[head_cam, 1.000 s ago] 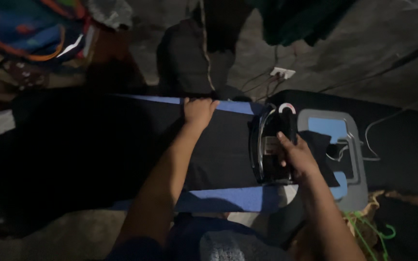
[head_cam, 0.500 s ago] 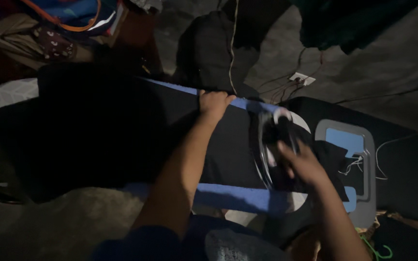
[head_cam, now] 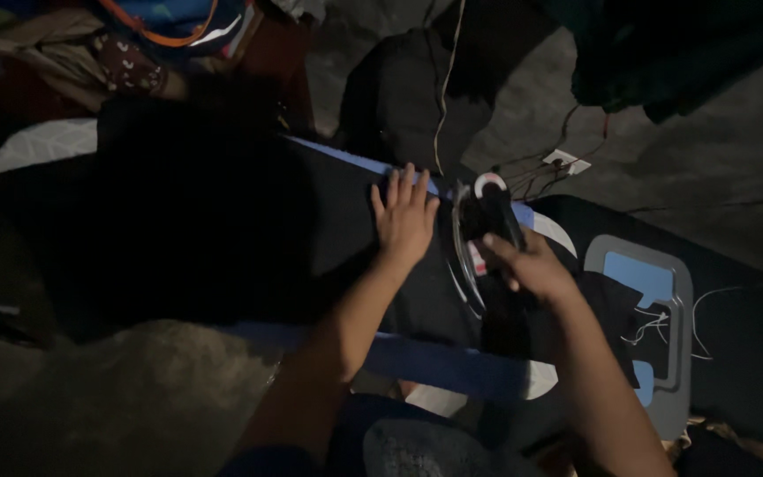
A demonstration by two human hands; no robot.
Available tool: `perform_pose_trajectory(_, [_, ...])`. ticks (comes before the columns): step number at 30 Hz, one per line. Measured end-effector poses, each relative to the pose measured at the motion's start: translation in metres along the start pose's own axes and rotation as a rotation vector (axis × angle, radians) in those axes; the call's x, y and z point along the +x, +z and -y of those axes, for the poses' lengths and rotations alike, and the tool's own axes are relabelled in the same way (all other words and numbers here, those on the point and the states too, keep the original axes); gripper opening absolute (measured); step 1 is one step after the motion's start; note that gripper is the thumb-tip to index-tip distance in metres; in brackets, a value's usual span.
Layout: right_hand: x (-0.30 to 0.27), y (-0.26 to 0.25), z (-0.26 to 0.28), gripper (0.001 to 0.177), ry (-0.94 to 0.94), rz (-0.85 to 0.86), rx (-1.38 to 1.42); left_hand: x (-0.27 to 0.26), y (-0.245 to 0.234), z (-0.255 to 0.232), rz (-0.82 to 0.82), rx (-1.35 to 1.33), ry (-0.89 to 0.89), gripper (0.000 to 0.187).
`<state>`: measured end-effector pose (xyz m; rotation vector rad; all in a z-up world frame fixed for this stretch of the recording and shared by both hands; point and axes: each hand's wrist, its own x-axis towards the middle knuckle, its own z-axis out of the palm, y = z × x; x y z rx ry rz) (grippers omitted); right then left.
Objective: The person irons a dark-colored garment on a blue ironing board. They use a steam iron to smooth the fabric, frequently adjusting the garment's position with their left hand to ensure even coverage. The person works methodically across the surface of the clothing, moving the iron back and forth.
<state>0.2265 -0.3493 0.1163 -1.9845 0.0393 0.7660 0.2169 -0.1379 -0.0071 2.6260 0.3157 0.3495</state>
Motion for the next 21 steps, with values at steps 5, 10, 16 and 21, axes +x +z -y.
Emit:
perform_pose_trajectory(5, [-0.028,-0.007,-0.019,0.046,0.043,-0.083,-0.067,-0.017,0.006,0.002,0.146,0.125,0.000,0.069])
perform_pose_trajectory(10, [-0.106,-0.025,-0.067,0.049,0.233,-0.333,0.009,-0.015,0.009,0.001,0.126,0.112,-0.003,0.069])
perform_pose_trajectory(16, [-0.080,-0.037,-0.050,0.036,0.229,-0.309,0.064,-0.036,0.007,0.012,0.082,0.079,0.033,0.066])
perform_pose_trajectory(21, [-0.010,-0.044,-0.013,0.024,0.002,0.292,0.099,-0.083,-0.022,0.047,-0.054,0.095,-0.104,0.058])
